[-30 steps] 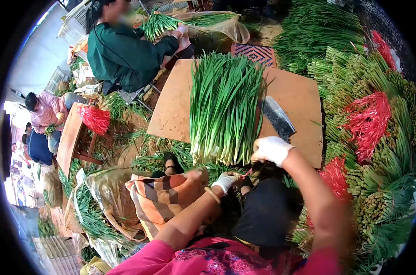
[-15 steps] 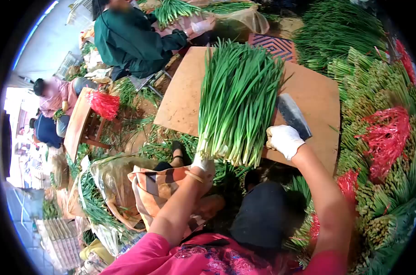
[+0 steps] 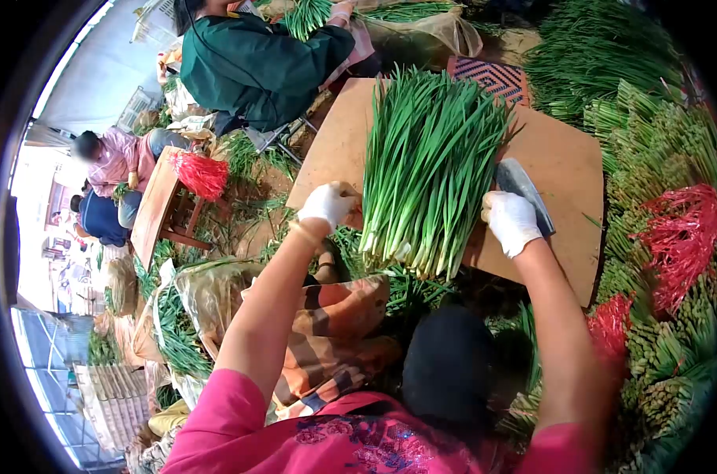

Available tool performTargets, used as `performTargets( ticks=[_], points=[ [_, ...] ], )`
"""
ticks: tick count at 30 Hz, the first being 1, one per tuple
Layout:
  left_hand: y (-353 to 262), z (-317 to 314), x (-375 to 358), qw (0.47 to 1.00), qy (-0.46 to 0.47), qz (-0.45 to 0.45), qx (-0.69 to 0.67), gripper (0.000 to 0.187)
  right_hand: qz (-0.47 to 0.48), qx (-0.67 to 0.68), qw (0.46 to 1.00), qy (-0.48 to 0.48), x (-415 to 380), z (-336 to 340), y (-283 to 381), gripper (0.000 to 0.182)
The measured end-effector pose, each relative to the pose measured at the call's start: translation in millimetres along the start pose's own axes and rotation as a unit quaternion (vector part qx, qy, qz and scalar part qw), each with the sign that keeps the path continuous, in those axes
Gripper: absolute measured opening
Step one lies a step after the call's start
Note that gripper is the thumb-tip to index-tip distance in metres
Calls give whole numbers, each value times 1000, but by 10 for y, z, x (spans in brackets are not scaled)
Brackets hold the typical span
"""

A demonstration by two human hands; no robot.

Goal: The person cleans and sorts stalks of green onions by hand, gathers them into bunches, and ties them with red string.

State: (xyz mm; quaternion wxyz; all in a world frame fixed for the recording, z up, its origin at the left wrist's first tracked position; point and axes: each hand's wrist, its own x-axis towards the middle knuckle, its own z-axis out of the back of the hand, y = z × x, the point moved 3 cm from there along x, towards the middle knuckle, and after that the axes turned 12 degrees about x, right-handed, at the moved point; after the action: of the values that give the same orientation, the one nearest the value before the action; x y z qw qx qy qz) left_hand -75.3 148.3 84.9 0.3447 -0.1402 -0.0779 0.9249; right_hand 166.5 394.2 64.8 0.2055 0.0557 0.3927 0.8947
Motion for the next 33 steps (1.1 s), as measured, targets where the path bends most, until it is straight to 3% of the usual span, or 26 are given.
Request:
performTargets(
  ticks=[1, 3, 5, 8, 10, 12, 14, 15, 18, 19, 20, 21, 22, 23, 24, 25, 27, 28, 33],
  points=[
    [17, -69, 52, 995, 67, 48, -63, 25, 36, -55, 997, -48, -35, 56, 82, 10],
    [-107, 38, 112, 997, 70, 18, 26, 27, 86, -188, 976, -73, -48, 163, 216, 8],
    [11, -108, 240, 994, 81, -6, 72, 28, 118, -261, 948, -140, -153, 372, 773, 14],
    [46, -99, 217, 994, 108, 7, 12, 29, 212, -193, 951, -115, -366, 397, 1275, 26],
    [11, -88, 219, 992, 118, 11, 34, 30, 185, -97, 978, 4, -535, 225, 1565, 33],
    [-68, 32, 123, 992, 123, 13, 26, 30, 287, -138, 948, -7, -672, 38, 1732, 33],
    [-74, 32, 120, 992, 117, -9, 42, 31, 268, -179, 945, 49, -651, -157, 1758, 25],
    [-87, 61, 102, 991, 125, -36, 41, 31, 276, -189, 940, 66, -614, -221, 1750, 13],
    [-116, 139, 104, 990, 136, -17, 44, 29, 306, -121, 944, 38, -728, -211, 1917, 4],
    [-109, 142, 111, 991, 130, -12, 36, 29, 307, 11, 949, 69, -875, -177, 2157, 8],
    [-88, 126, 101, 991, 127, -7, 28, 28, 403, -70, 908, 95, -1069, -113, 2404, 8],
    [-62, 95, 114, 991, 129, -30, 34, 29, 442, 45, 883, 154, -1248, -14, 2605, 10],
    [-36, 63, 128, 989, 131, -54, 40, 29, 367, 181, 858, 312, -1365, 40, 2694, 9],
    [15, -38, 231, 990, 140, -23, 13, 30, 248, 303, 809, 438, -1487, 98, 2776, 8],
    [48, -109, 274, 989, 148, 9, -12, 30, 229, 320, 750, 532, -1450, 245, 2923, 12],
    [1, -25, 225, 990, 133, -7, 36, 30, 109, 364, 813, 442, -1326, 221, 2798, 14],
    [35, -28, 209, 989, 145, 22, 9, 31, -12, 220, 951, 215, -979, 148, 2433, 17],
    [39, -22, 210, 988, 149, 35, -5, 31, -10, 29, 996, 80, -744, 148, 2281, 19],
    [16, -1, 222, 986, 149, -11, 70, 29, -63, -63, 995, 44, -396, -306, 1742, 31]
  ],
)
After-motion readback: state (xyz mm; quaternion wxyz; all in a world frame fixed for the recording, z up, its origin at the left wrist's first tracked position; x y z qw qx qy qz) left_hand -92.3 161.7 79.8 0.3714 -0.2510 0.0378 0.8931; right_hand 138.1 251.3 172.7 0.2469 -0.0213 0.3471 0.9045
